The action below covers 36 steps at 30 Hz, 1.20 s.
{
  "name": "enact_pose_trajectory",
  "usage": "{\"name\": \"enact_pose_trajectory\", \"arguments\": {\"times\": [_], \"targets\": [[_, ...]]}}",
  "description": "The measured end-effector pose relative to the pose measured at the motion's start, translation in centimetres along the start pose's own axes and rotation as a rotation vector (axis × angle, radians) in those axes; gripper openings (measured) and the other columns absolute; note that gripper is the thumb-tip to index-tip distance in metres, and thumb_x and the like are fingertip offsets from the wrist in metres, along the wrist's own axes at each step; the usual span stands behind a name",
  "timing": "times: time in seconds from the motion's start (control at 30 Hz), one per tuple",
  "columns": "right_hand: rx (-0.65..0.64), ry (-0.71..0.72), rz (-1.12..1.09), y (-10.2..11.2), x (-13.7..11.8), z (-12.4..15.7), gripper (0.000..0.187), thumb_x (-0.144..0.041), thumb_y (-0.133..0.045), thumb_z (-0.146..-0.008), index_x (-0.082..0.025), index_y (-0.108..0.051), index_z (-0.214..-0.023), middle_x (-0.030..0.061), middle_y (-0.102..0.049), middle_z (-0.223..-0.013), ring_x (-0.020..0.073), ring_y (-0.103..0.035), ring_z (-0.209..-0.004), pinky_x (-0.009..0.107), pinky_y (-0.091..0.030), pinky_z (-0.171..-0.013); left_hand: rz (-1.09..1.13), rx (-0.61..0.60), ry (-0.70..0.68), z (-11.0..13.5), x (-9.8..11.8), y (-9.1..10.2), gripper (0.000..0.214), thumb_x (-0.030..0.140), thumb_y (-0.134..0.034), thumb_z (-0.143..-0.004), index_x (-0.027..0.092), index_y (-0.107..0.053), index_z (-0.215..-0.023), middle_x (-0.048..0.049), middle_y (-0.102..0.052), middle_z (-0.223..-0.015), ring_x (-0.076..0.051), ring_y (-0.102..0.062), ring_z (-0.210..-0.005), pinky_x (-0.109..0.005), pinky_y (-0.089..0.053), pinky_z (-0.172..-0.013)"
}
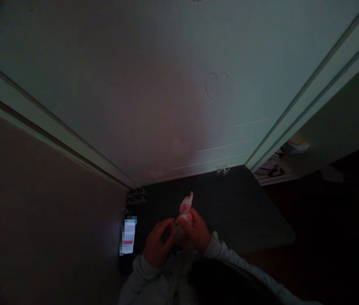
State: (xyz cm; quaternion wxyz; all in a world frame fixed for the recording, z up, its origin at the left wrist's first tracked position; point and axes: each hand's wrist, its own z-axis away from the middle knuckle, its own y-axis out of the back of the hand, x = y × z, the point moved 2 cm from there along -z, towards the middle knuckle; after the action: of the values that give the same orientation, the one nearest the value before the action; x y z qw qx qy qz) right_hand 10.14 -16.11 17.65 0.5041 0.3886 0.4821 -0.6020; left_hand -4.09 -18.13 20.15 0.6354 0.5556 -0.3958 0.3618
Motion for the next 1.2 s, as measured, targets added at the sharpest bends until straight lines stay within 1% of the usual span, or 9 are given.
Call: {"name": "enact_pose_trajectory", "arguments": {"times": [0.2,0.33,0.43,0.53,0.63,0.73,1.03,1.1,1.2], "targets": [[-0.035,-0.047,-0.073,0.0,0.7,-0.2,0.039,-0.049,-0.062,-0.069,-0.018,-0.056,-0.091,0.0,-0.056,-0.07,0.0142,-0.051,-0.056,0.027,-0.044,-0.053,0.131,-0.008,0.083,0.1,-0.6,-0.5,0.044,0.025,-0.058,-0.073,0.017,-0.05,-0.116,-0.008,-0.066,-0.098,-0.021,-0.061,-0.085,-0.035,-0.048,-0.079],[-0.053,-0.059,-0.094,0.0,0.8,-0.3,0.04,-0.053,-0.063,-0.069,-0.017,-0.056,-0.087,-0.0013,-0.053,-0.067,0.0133,-0.048,-0.056,0.026,-0.042,-0.053,0.242,-0.016,0.154,0.0,-1.1,-0.7,0.042,0.033,-0.053,-0.079,0.016,-0.046,-0.117,-0.0082,-0.066,-0.097,-0.02,-0.062,-0.086,-0.033,-0.048,-0.078],[-0.057,-0.06,-0.093,0.0,0.6,-0.3,0.042,-0.056,-0.062,-0.068,-0.017,-0.057,-0.081,-0.0022,-0.051,-0.063,0.0127,-0.046,-0.054,0.026,-0.041,-0.052,0.294,-0.023,0.218,0.0,-1.4,-0.8,0.04,0.038,-0.051,-0.081,0.015,-0.048,-0.114,-0.0048,-0.067,-0.083,-0.019,-0.064,-0.079,-0.031,-0.049,-0.073],[-0.049,-0.055,-0.086,0.0,0.3,-0.3,0.044,-0.06,-0.061,-0.067,-0.017,-0.056,-0.075,-0.0029,-0.049,-0.06,0.0123,-0.044,-0.053,0.025,-0.039,-0.051,0.327,-0.038,0.265,0.0,-1.5,-0.8,0.036,0.042,-0.054,-0.079,0.016,-0.054,-0.104,0.0,-0.064,-0.067,-0.018,-0.062,-0.068,-0.029,-0.047,-0.064],[-0.038,-0.062,-0.083,-0.1,0.2,-0.3,0.045,-0.062,-0.059,-0.068,-0.017,-0.054,-0.07,-0.0029,-0.049,-0.059,0.0125,-0.043,-0.052,0.025,-0.039,-0.05,0.366,-0.041,0.283,0.1,-1.4,-0.9,0.034,0.044,-0.057,-0.076,0.017,-0.058,-0.096,0.0016,-0.063,-0.063,-0.018,-0.061,-0.066,-0.028,-0.046,-0.062],[-0.028,-0.075,-0.084,-0.2,0.1,-0.2,0.045,-0.063,-0.055,-0.069,-0.019,-0.053,-0.068,-0.0016,-0.051,-0.06,0.0142,-0.047,-0.054,0.027,-0.042,-0.053,0.413,-0.029,0.293,0.0,-1.4,-1.0,0.035,0.045,-0.059,-0.074,0.018,-0.057,-0.096,0.0016,-0.063,-0.064,-0.018,-0.062,-0.067,-0.029,-0.047,-0.064],[-0.031,-0.037,-0.028,0.1,-0.4,-0.1,0.053,-0.07,-0.041,-0.075,-0.02,-0.059,-0.073,0.0048,-0.06,-0.072,0.0211,-0.055,-0.072,0.033,-0.046,-0.068,0.469,0.024,0.295,-0.3,-1.8,-0.8,0.032,0.042,-0.061,-0.073,0.018,-0.054,-0.092,0.0011,-0.063,-0.065,-0.017,-0.062,-0.066,-0.029,-0.047,-0.065],[-0.058,-0.027,-0.026,0.0,-0.2,0.0,0.053,-0.07,-0.045,-0.072,-0.02,-0.059,-0.08,0.0037,-0.059,-0.073,0.0204,-0.055,-0.071,0.033,-0.046,-0.067,0.466,0.032,0.283,-0.2,-1.8,-0.7,0.03,0.041,-0.061,-0.074,0.018,-0.055,-0.092,0.0009,-0.063,-0.066,-0.017,-0.061,-0.068,-0.029,-0.047,-0.066],[-0.101,-0.021,-0.022,-0.2,0.4,0.1,0.048,-0.063,-0.06,-0.067,-0.02,-0.057,-0.089,0.0008,-0.058,-0.072,0.0174,-0.054,-0.064,0.03,-0.046,-0.061,0.462,0.034,0.261,-0.2,-1.6,-0.5,0.03,0.04,-0.061,-0.073,0.018,-0.054,-0.092,-0.0001,-0.063,-0.07,-0.017,-0.061,-0.07,-0.029,-0.047,-0.067]]}}
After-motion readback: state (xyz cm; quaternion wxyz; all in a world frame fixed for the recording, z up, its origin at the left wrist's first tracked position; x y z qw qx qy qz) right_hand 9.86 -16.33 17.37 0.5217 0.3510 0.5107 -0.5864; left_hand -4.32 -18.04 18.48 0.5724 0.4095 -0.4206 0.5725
